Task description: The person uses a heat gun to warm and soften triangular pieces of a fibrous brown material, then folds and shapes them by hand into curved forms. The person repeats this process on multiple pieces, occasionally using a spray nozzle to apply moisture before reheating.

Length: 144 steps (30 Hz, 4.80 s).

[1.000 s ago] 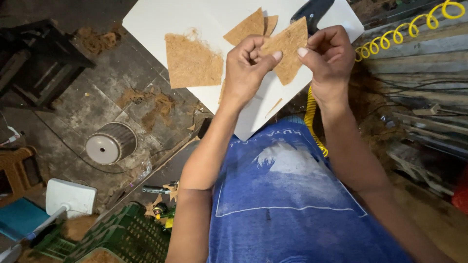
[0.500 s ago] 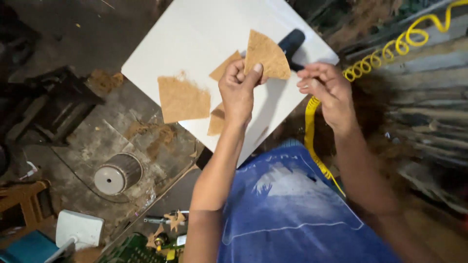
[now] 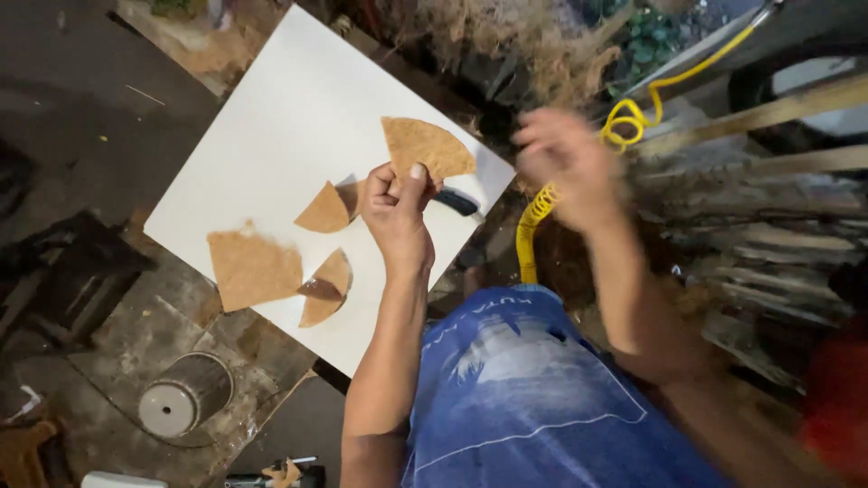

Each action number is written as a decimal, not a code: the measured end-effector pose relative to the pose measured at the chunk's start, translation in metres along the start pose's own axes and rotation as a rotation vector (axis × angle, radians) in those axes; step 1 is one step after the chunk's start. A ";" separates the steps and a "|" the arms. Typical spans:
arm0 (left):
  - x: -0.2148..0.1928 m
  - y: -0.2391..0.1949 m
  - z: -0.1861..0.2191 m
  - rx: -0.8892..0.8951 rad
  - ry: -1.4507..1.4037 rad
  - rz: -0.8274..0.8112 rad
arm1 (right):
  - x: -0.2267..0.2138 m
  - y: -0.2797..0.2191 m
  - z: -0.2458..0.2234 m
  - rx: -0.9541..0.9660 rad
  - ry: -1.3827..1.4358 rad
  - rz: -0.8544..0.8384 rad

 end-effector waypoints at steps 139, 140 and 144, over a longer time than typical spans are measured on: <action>0.182 -0.019 0.069 1.884 0.954 -0.568 | -0.139 0.002 -0.027 0.299 -0.166 0.095; 0.183 -0.019 0.070 1.869 0.948 -0.572 | -0.139 0.002 -0.028 0.304 -0.186 0.116; 0.181 -0.025 0.086 1.777 0.900 -0.445 | -0.145 0.005 -0.024 0.219 -0.025 0.213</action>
Point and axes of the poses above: each hand's wrist, its own y-axis towards the middle knuckle, its own x-axis out of the palm, z = x × y, the point moved 7 cm from there along y, towards the middle knuckle, and after that the axes turned 13 degrees about y, right-handed, at the moved point
